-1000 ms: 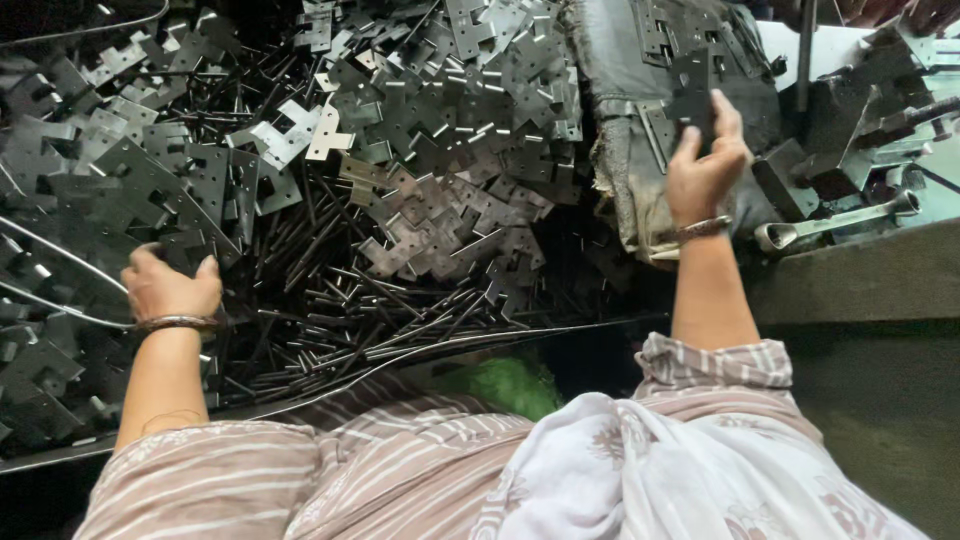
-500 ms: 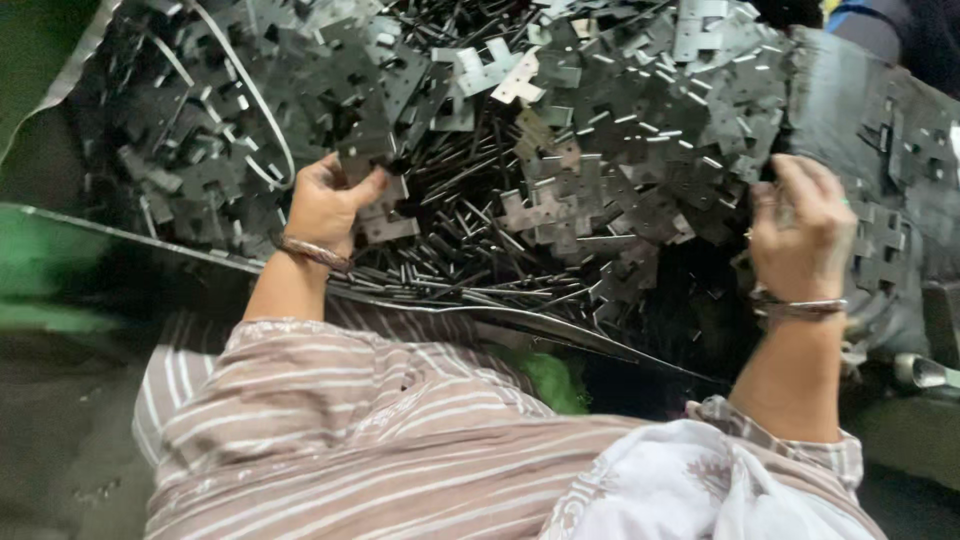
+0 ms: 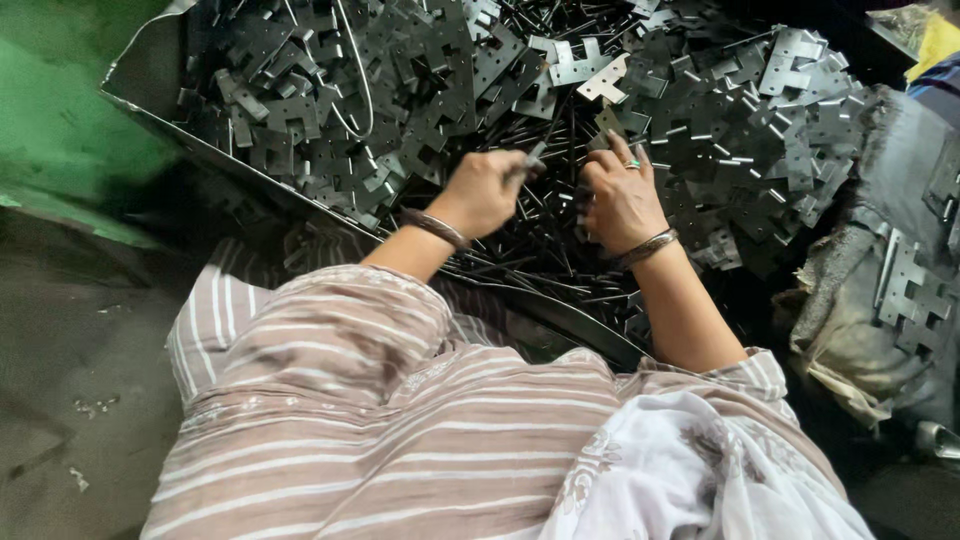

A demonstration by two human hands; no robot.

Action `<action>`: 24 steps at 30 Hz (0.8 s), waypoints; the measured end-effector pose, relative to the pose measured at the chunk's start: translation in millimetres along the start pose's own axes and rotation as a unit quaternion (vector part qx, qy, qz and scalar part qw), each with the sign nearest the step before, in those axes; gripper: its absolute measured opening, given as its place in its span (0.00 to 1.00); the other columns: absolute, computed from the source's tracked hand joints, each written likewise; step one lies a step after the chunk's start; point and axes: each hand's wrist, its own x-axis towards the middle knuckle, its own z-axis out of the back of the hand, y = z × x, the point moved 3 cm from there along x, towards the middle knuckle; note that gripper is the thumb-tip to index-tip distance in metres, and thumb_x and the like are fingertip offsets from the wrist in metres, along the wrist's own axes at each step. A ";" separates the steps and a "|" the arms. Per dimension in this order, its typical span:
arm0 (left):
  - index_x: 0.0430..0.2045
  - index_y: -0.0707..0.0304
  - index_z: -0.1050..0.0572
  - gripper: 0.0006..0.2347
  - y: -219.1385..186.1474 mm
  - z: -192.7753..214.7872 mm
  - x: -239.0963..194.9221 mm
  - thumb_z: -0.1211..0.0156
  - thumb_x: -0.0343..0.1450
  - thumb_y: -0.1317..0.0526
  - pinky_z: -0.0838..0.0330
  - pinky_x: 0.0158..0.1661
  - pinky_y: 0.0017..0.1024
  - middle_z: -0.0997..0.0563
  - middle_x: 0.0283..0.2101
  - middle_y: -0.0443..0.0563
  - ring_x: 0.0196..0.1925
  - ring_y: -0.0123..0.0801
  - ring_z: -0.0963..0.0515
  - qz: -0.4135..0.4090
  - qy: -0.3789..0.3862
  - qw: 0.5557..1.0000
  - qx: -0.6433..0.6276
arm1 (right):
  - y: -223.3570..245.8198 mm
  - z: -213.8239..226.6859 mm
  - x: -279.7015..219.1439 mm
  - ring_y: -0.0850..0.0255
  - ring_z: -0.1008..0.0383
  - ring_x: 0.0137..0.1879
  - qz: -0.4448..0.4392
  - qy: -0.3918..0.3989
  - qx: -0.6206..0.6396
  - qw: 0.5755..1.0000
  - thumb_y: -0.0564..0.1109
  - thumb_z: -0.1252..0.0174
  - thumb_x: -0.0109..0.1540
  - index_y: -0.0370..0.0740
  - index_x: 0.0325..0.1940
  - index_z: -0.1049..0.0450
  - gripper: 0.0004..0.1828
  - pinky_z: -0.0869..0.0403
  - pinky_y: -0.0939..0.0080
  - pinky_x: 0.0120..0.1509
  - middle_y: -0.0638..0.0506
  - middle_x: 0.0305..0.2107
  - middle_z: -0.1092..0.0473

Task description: The person sorts through a large bin of metal brackets and small metal rods by hand.

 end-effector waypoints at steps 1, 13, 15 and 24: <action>0.38 0.63 0.19 0.06 4.5 -18.9 -1.6 0.39 0.69 0.68 0.23 0.45 0.41 0.16 0.40 0.56 0.44 0.49 0.17 -0.001 0.014 0.991 0.131 | -7.5 1.3 -4.6 0.37 0.36 0.71 0.004 -0.052 0.026 0.998 0.33 0.37 0.48 0.34 0.48 0.27 0.23 0.36 0.38 0.71 0.40 0.54 0.30; 0.35 0.62 0.23 0.12 54.4 -58.7 2.6 0.30 0.69 0.54 0.23 0.45 0.34 0.17 0.33 0.49 0.40 0.36 0.18 0.135 0.026 0.977 -0.166 | -73.3 33.8 -83.3 0.57 0.24 0.44 -0.254 -0.298 0.779 0.489 0.40 0.40 0.66 0.36 0.57 0.26 0.14 0.22 0.58 0.47 0.45 0.44 0.25; 0.36 0.62 0.22 0.08 62.5 -47.4 0.7 0.35 0.73 0.57 0.23 0.47 0.31 0.16 0.36 0.47 0.41 0.32 0.18 0.176 -0.064 0.919 -0.346 | -62.4 31.2 -84.3 0.52 0.24 0.39 -0.231 -0.246 0.876 0.343 0.56 0.39 0.66 0.33 0.57 0.24 0.26 0.23 0.54 0.39 0.39 0.44 0.24; 0.41 0.62 0.22 0.09 4.1 -57.8 -28.8 0.48 0.73 0.62 0.21 0.47 0.35 0.16 0.42 0.52 0.43 0.37 0.17 0.343 -0.068 0.573 -0.741 | 19.4 29.2 -46.4 0.52 0.26 0.60 -0.163 -0.127 0.596 0.776 0.27 0.48 0.51 0.29 0.73 0.29 0.43 0.25 0.58 0.61 0.43 0.63 0.29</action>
